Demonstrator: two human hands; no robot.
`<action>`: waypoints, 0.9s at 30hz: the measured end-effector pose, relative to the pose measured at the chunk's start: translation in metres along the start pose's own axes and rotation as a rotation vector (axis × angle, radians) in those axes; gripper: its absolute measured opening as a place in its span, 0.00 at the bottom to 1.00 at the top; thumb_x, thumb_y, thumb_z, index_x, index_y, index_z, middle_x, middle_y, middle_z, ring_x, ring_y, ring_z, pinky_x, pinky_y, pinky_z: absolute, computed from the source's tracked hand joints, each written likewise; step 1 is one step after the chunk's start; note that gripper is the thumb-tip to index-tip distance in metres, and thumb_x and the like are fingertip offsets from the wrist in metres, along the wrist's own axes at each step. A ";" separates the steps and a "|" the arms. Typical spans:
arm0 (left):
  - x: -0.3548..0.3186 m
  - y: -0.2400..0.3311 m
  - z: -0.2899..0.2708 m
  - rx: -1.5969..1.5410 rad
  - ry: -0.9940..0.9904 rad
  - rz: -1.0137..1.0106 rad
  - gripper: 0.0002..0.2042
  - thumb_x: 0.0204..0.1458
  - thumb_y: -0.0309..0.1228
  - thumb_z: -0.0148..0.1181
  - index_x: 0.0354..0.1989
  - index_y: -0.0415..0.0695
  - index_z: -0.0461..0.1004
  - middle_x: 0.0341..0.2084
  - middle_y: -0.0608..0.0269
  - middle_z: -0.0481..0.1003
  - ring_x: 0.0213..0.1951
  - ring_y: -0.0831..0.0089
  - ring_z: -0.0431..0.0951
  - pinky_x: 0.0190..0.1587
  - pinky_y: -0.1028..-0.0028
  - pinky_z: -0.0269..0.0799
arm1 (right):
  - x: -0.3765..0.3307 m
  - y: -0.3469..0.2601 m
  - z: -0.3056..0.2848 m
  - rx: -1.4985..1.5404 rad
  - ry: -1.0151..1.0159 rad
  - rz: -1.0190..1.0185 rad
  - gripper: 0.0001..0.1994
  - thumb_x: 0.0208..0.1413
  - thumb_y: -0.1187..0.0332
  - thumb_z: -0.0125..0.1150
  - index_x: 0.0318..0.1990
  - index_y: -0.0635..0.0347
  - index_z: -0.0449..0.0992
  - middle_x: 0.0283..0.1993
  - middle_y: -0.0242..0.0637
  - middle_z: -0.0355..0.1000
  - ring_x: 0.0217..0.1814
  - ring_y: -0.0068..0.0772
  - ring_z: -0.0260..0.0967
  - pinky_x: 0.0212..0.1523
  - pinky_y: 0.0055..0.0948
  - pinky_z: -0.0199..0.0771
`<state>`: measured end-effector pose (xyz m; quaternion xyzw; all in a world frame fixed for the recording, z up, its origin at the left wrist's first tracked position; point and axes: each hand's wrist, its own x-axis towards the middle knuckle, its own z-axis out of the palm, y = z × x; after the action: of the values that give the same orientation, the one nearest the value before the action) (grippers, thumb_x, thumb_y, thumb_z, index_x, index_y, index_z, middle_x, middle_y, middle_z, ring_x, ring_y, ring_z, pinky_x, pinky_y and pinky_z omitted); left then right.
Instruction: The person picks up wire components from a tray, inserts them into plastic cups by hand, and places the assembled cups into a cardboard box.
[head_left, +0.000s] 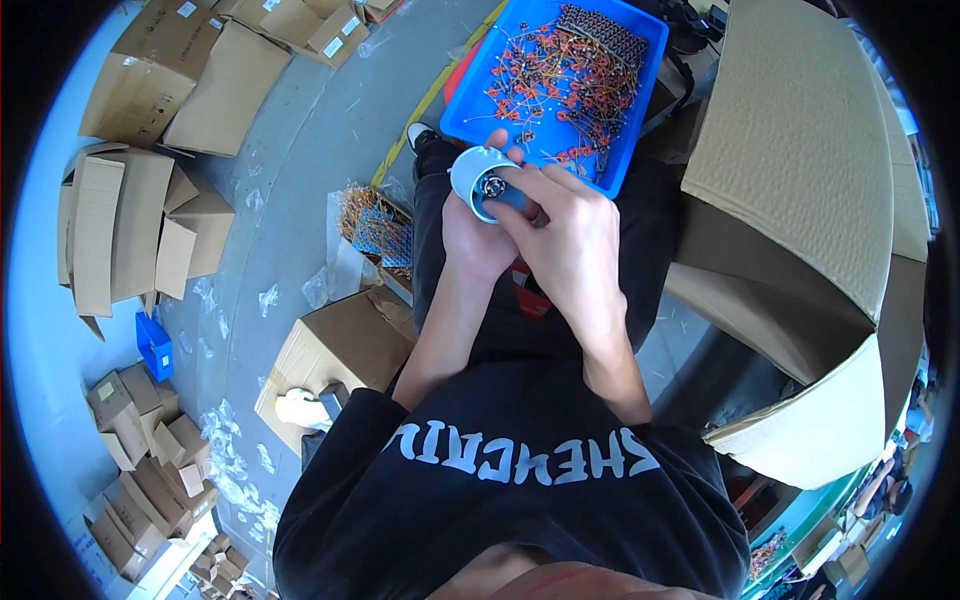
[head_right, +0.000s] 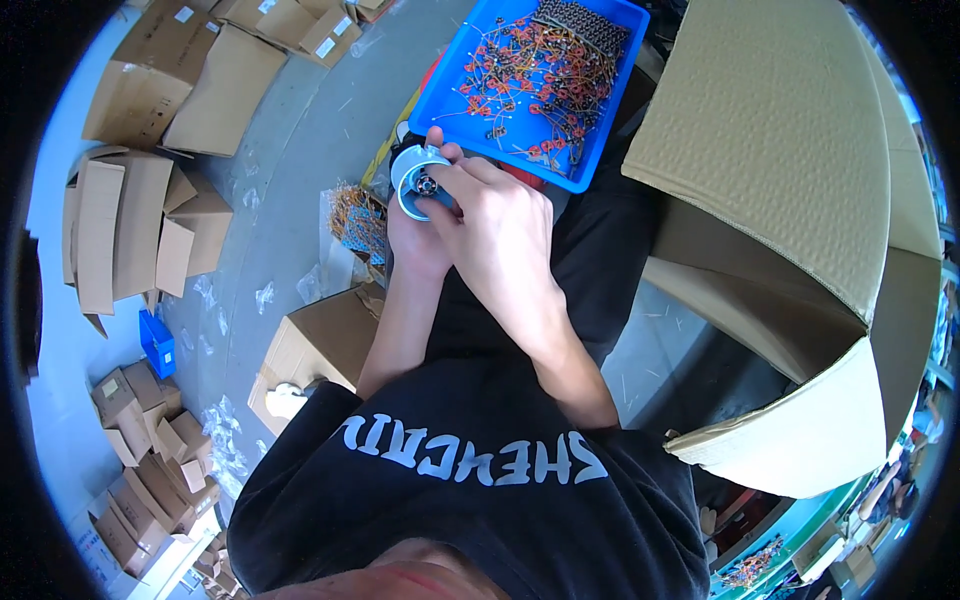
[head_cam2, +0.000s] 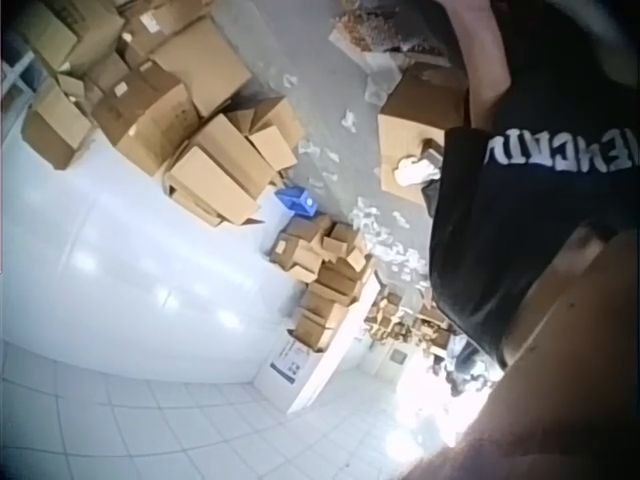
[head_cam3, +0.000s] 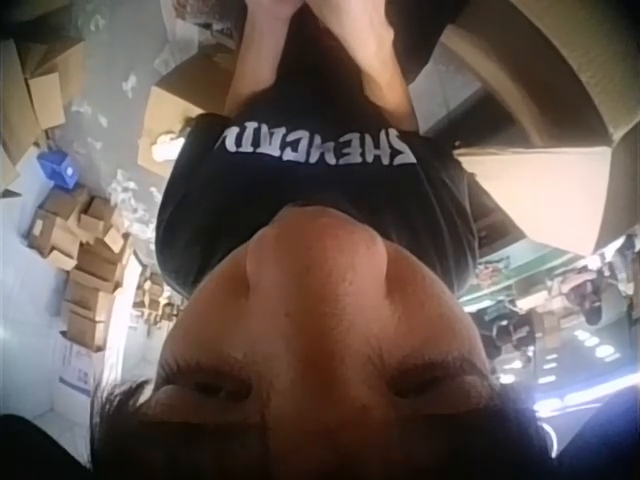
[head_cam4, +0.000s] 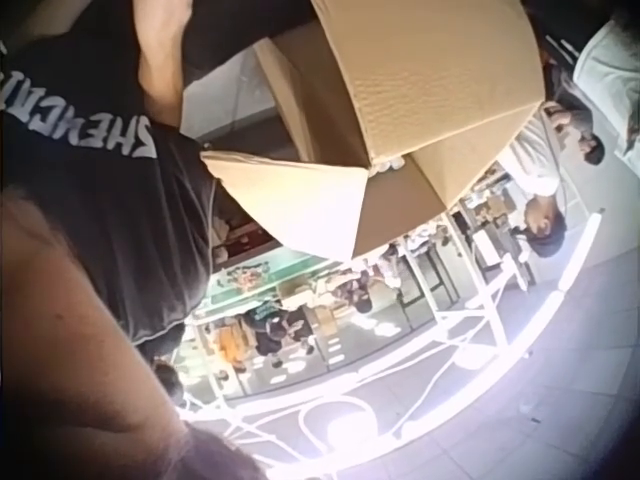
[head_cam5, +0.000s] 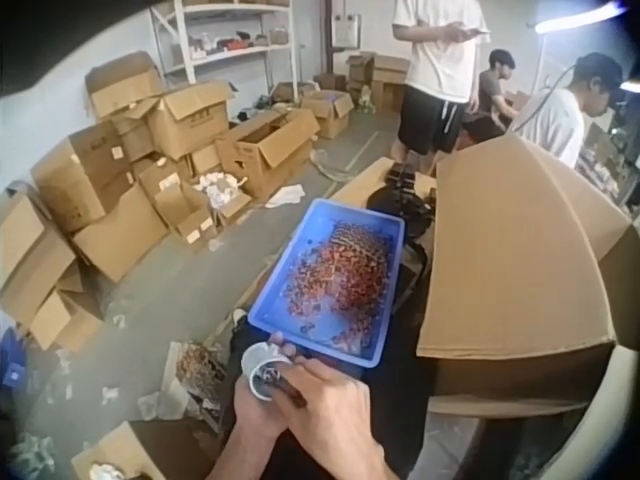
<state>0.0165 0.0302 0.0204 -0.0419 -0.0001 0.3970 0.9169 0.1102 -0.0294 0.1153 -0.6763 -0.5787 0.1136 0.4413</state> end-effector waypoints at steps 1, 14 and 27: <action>0.000 -0.001 0.000 0.001 0.000 0.000 0.18 0.63 0.39 0.38 0.57 0.46 0.66 0.45 0.58 0.73 0.49 0.60 0.73 0.54 0.62 0.68 | 0.000 0.000 0.002 0.001 0.001 0.000 0.13 0.38 0.71 0.72 0.34 0.62 0.80 0.21 0.37 0.67 0.18 0.29 0.65 0.21 0.25 0.65; 0.008 -0.008 0.008 0.077 -0.169 0.254 0.15 0.61 0.41 0.43 0.49 0.46 0.67 0.39 0.61 0.69 0.43 0.63 0.69 0.49 0.67 0.66 | -0.005 -0.004 0.019 0.089 0.091 -0.039 0.10 0.38 0.71 0.72 0.29 0.64 0.79 0.20 0.36 0.67 0.18 0.29 0.64 0.20 0.25 0.64; -0.006 -0.001 -0.011 0.136 -0.015 0.315 0.15 0.61 0.36 0.43 0.54 0.50 0.68 0.42 0.62 0.70 0.44 0.63 0.71 0.50 0.65 0.68 | -0.011 0.006 0.035 0.118 0.077 0.035 0.11 0.39 0.69 0.73 0.30 0.64 0.80 0.23 0.40 0.72 0.18 0.31 0.69 0.23 0.26 0.69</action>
<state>0.0139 0.0243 0.0099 0.0236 0.0264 0.5351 0.8441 0.0872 -0.0222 0.0866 -0.6630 -0.5416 0.1292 0.5004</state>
